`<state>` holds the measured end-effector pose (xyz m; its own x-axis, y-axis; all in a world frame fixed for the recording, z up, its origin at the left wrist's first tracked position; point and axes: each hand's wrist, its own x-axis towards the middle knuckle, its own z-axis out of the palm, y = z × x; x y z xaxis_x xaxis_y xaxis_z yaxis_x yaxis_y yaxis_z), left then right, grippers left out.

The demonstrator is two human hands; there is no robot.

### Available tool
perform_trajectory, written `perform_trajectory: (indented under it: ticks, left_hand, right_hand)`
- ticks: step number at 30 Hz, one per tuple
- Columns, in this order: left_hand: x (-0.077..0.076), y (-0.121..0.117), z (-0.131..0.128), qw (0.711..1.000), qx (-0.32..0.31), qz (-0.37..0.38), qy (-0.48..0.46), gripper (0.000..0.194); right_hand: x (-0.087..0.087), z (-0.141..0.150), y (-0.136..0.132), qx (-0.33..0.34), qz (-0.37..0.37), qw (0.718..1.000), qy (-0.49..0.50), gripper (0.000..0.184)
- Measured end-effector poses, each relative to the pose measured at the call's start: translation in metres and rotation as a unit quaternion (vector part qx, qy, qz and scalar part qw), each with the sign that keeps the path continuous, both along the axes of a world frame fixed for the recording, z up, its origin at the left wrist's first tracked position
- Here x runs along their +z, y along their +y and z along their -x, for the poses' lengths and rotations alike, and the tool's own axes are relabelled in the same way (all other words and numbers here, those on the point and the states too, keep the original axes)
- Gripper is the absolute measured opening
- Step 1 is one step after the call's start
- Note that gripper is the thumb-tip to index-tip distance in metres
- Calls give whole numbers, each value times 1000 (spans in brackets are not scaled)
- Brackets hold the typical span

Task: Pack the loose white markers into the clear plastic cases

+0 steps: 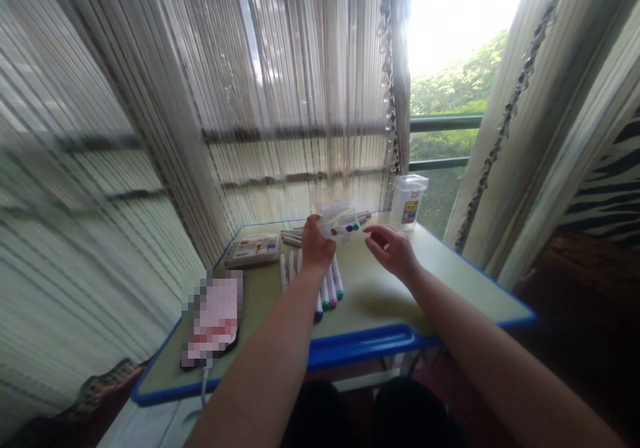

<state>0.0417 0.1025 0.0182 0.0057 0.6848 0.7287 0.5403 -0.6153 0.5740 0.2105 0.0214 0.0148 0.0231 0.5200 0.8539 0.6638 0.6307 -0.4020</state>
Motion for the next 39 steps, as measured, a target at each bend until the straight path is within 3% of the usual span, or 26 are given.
perform_trajectory:
  ticks: [5, 8, 13, 18, 25, 34, 39]
  left_hand:
    - [5, -1, -1, 999, 14, -11, -37, 41]
    - [8, -3, -1, 998, 22, -16, -64, 37]
    - [8, -2, 0, 998, 29, -20, -56, 37]
    - [7, -1, 1, 998, 29, -16, -46, 38]
    - [5, 1, 3, 998, 9, -22, -49, 38]
    - [5, -1, 3, 999, 12, -15, -44, 33]
    - [0, 6, 3, 998, 41, 10, -54, 33]
  right_hand:
    - [-2, -2, 2, -34, 8, 999, -9, 10]
    - [-9, -1, 7, -32, 50, 998, -29, 13]
    - [-26, 11, 18, 75, 183, 974, -107, 23]
    - [-31, 24, 21, 118, 199, 950, -208, 35]
    - [-22, 20, 16, 57, 217, 955, -195, 27]
    - [-8, 20, 5, -48, 317, 905, -280, 28]
    - [-1, 17, -3, -27, 338, 873, -350, 54]
